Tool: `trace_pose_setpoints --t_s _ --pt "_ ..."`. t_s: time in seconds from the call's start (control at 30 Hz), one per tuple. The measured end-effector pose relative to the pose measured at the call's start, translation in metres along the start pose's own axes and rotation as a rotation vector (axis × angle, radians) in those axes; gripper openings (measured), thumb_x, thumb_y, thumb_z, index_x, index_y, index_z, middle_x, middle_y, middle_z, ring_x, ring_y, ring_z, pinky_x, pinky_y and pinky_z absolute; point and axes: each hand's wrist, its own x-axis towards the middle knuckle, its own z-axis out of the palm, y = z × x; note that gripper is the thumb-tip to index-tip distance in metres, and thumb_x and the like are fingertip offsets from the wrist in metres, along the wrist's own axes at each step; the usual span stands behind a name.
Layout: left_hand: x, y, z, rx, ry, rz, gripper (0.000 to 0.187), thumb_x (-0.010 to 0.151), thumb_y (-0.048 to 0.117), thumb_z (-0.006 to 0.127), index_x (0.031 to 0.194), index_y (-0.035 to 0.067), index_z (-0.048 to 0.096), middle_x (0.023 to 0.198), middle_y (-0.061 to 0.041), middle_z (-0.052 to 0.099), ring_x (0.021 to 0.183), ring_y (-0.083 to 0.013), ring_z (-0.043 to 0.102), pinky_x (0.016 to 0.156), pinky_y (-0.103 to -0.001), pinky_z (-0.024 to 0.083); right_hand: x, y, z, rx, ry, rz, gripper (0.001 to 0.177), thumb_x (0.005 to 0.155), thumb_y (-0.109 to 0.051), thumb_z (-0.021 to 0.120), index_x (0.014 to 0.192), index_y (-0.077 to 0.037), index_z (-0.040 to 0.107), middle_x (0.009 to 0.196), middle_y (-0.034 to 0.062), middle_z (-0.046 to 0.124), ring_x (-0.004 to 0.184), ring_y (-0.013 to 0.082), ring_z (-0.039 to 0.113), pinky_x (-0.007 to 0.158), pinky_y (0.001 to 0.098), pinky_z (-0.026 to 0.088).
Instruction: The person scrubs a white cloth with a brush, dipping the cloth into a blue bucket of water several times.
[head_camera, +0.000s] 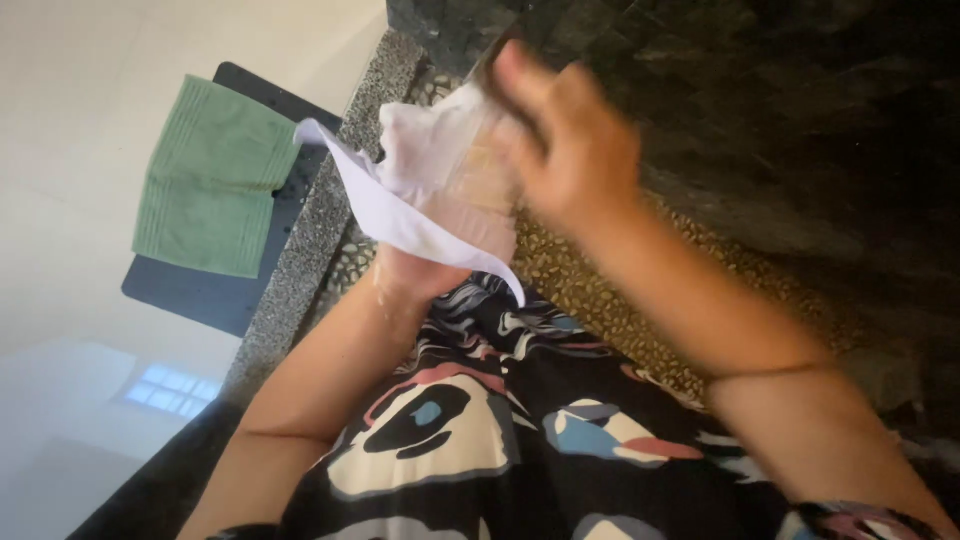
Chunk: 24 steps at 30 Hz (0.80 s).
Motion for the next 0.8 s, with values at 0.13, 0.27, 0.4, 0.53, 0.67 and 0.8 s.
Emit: trace_pose_setpoints --t_s 0.13,0.27,0.4,0.53,0.67,0.8 --pt "0.004 0.003 0.004 -0.051 -0.117 0.028 0.070 0.105 0.063 0.054 0.137 0.002 0.047 0.127 -0.009 0.056 0.112 -0.0212 0.058 0.094 -0.034 0.053 -0.010 -0.010 0.001 0.013 -0.081 -0.058 0.049 0.105 -0.041 0.073 0.148 -0.024 0.058 0.112 0.0062 0.064 0.085 0.0259 0.068 0.068 0.0388 0.055" --pt "0.008 0.005 0.002 -0.077 -0.173 0.068 0.083 0.097 0.069 0.056 0.147 0.003 0.050 0.137 -0.011 0.060 0.118 -0.0213 0.061 0.097 -0.034 0.056 -0.014 -0.013 0.001 0.007 -0.098 -0.162 0.051 0.098 -0.043 0.073 0.144 -0.026 0.060 0.119 0.0066 0.066 0.086 0.0279 0.068 0.064 0.0398 0.054" --pt "0.000 -0.003 -0.002 -0.161 -0.098 0.061 0.068 0.109 0.057 0.052 0.152 0.004 0.047 0.134 -0.012 0.058 0.120 -0.0239 0.060 0.097 -0.033 0.055 -0.024 -0.019 -0.001 0.028 -0.108 -0.152 0.053 0.095 -0.043 0.073 0.144 -0.026 0.059 0.125 0.0058 0.066 0.091 0.0291 0.069 0.066 0.0406 0.055" --pt "0.005 0.006 0.006 -0.222 0.441 -0.044 0.079 0.094 0.059 0.042 0.146 0.001 0.041 0.136 -0.018 0.058 0.123 -0.0310 0.059 0.098 -0.038 0.054 -0.003 -0.018 -0.006 0.060 -0.028 0.007 0.052 0.103 -0.036 0.074 0.150 -0.023 0.056 0.121 0.0053 0.065 0.096 0.0287 0.070 0.075 0.0406 0.058" --pt "0.001 0.008 0.007 -0.258 -0.148 -0.077 0.064 0.112 0.058 0.046 0.149 0.005 0.045 0.134 -0.012 0.057 0.123 -0.0255 0.060 0.097 -0.034 0.055 0.005 -0.015 -0.019 0.069 -0.062 0.041 0.049 0.102 -0.029 0.076 0.146 -0.021 0.057 0.119 0.0077 0.066 0.094 0.0295 0.071 0.073 0.0399 0.057" --pt "0.005 0.013 0.020 -0.071 -0.049 -0.034 0.061 0.095 0.054 0.053 0.137 0.010 0.048 0.128 -0.007 0.060 0.114 -0.0220 0.063 0.088 -0.036 0.057 -0.044 -0.031 -0.001 0.206 -0.024 -0.160 0.051 0.094 -0.034 0.075 0.141 -0.024 0.056 0.139 0.0191 0.055 0.114 0.0329 0.068 0.085 0.0381 0.057"
